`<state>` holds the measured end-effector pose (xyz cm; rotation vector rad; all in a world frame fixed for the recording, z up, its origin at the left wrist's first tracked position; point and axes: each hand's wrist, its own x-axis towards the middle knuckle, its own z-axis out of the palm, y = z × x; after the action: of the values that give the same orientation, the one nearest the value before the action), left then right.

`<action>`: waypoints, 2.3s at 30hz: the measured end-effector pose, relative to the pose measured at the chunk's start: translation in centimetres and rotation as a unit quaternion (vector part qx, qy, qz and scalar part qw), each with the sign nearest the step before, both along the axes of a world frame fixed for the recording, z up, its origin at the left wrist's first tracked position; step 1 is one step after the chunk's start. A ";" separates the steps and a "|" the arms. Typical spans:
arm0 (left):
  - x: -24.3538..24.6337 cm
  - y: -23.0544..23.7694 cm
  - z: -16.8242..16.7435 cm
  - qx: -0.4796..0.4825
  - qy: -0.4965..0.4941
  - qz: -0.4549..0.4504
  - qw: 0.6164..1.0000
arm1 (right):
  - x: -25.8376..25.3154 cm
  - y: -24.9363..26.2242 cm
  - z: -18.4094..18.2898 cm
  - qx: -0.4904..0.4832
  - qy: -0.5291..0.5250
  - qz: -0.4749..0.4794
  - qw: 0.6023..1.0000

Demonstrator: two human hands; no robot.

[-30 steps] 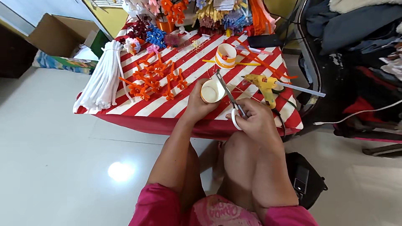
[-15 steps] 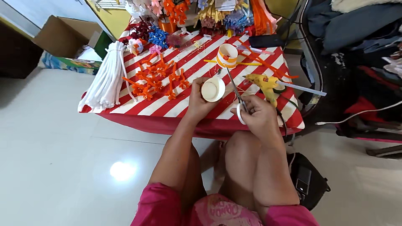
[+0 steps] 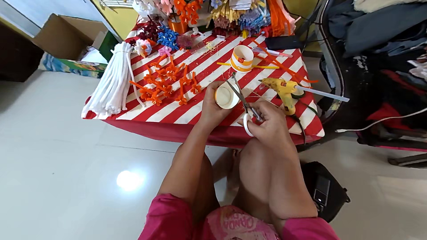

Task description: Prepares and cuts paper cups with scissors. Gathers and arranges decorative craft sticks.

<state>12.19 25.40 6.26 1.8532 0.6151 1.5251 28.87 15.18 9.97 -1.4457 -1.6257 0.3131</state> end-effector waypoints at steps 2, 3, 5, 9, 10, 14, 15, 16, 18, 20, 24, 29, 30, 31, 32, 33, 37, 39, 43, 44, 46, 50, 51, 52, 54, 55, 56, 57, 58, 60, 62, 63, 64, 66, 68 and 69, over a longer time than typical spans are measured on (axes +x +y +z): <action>0.1 -0.1 0.1 -0.005 0.002 0.012 1.000 | -0.2 -0.1 0.0 -0.002 0.001 -0.006 1.000; 0.1 -0.1 0.1 -0.011 0.001 0.014 1.000 | -0.3 -0.1 0.1 -0.003 0.001 -0.009 1.000; 0.1 -0.1 0.1 -0.010 0.001 0.017 1.000 | -0.4 -0.1 0.0 -0.004 0.000 -0.011 1.000; 0.0 -0.1 0.1 0.009 0.024 0.039 0.999 | -0.5 -0.3 0.1 -0.007 0.001 -0.008 1.000; 0.0 -0.1 0.1 0.005 0.024 0.037 0.999 | -0.5 -0.3 0.0 -0.006 -0.004 -0.010 1.000; -0.1 -0.2 0.0 -0.030 -0.010 0.003 1.000 | -0.6 -0.4 0.1 -0.008 -0.023 -0.016 1.000; -0.1 -0.3 0.1 -0.041 -0.017 -0.004 0.999 | -0.4 -0.4 0.2 -0.009 -0.027 -0.014 1.000; -0.2 -0.4 0.2 -0.059 -0.024 -0.008 0.998 | -0.3 -0.5 0.3 -0.008 -0.030 -0.011 0.999; -0.4 -0.6 0.5 -0.086 -0.033 -0.020 0.996 | 0.0 -0.6 0.5 -0.013 -0.035 -0.008 0.999; -0.5 -0.6 0.6 -0.097 -0.049 -0.044 0.993 | 0.3 -0.7 0.5 -0.019 -0.038 -0.010 0.999; -0.9 -0.3 0.4 -0.124 -0.053 -0.076 0.988 | 0.6 -0.7 0.4 -0.017 -0.043 -0.015 0.999; -1.4 -0.4 0.8 -0.156 0.003 -0.129 0.979 | 0.7 -0.6 0.4 -0.021 -0.010 -0.018 1.000; -1.6 -0.4 0.9 -0.158 0.001 -0.138 0.978 | 0.8 -0.7 0.4 -0.021 -0.001 -0.012 1.000; -1.7 -0.4 0.9 -0.163 -0.005 -0.147 0.976 | 0.8 -0.7 0.5 -0.020 0.006 -0.006 1.000; -1.7 -0.4 0.8 -0.167 -0.012 -0.154 0.974 | 0.8 -0.7 0.5 -0.017 0.011 0.000 1.000; -1.8 -0.3 0.8 -0.170 -0.019 -0.158 0.973 | 0.8 -0.8 0.5 -0.013 0.015 0.005 1.000; -1.4 -0.2 0.3 -0.166 -0.055 -0.141 0.974 | 0.8 -0.8 0.4 -0.001 0.006 0.012 1.000; -1.1 -0.2 0.2 -0.151 -0.069 -0.109 0.980 | 0.7 -0.8 0.3 -0.005 -0.011 0.005 1.000; 0.0 -0.5 0.4 -0.091 -0.033 0.024 0.995 | 0.2 -0.7 0.3 -0.011 -0.041 -0.011 0.999; 0.2 -0.5 0.4 -0.076 -0.019 0.054 0.995 | 0.1 -0.8 0.4 -0.013 -0.044 -0.013 0.999; 0.2 -0.5 0.4 -0.067 0.004 0.086 0.994 | 0.1 -0.7 0.3 -0.010 -0.044 -0.017 0.999; 0.0 -0.4 0.4 -0.071 0.035 0.036 0.996 | 0.1 -0.6 0.2 -0.008 -0.038 -0.046 0.998; 0.0 -0.3 0.4 -0.069 0.040 0.020 0.997 | 0.1 -0.6 0.2 -0.011 -0.036 -0.051 0.998; -0.1 -0.3 0.3 -0.067 0.043 0.009 0.997 | 0.1 -0.6 0.3 -0.014 -0.037 -0.054 0.998; -0.2 -0.4 0.4 -0.069 0.042 -0.002 0.997 | 0.1 -0.6 0.2 -0.014 -0.040 -0.050 0.998; -0.2 -0.4 0.4 -0.073 0.040 -0.004 0.997 | 0.1 -0.6 0.2 -0.012 -0.040 -0.045 0.998; -0.1 -0.5 0.5 -0.077 0.037 -0.006 0.996 | 0.1 -0.6 0.2 -0.014 -0.039 -0.041 0.998; -0.1 -0.5 0.5 -0.082 0.033 -0.009 0.996 | 0.2 -0.6 0.2 -0.016 -0.036 -0.037 0.999; -0.1 -0.6 0.4 -0.089 0.025 -0.011 0.996 | 0.3 -0.6 0.2 -0.018 -0.031 -0.034 0.999; -0.2 -0.6 0.3 -0.112 -0.001 -0.018 0.993 | 0.5 -0.6 0.4 -0.022 -0.007 -0.043 0.999; -0.5 -0.6 0.4 -0.139 -0.024 -0.048 0.989 | 0.8 -0.5 0.5 -0.017 0.014 -0.065 0.998; -0.6 -0.7 0.6 -0.151 -0.041 -0.075 0.985 | 1.0 -0.4 0.5 -0.014 0.024 -0.079 0.996; -0.8 -0.6 0.6 -0.163 -0.066 -0.104 0.979 | 1.2 -0.3 0.4 -0.009 0.032 -0.092 0.995; -1.1 -0.3 0.2 -0.190 -0.126 -0.152 0.962 | 1.5 -0.1 0.3 -0.001 0.056 -0.104 0.993; -1.6 0.0 -0.3 -0.217 -0.173 -0.197 0.940 | 1.7 -0.1 0.4 -0.011 0.086 -0.105 0.991; -1.7 0.2 -0.4 -0.228 -0.189 -0.224 0.929 | 1.8 0.0 0.5 -0.021 0.098 -0.106 0.989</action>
<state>10.45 25.61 5.84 1.1987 0.2977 1.2500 30.62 15.16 10.42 -1.5529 -1.3033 0.3580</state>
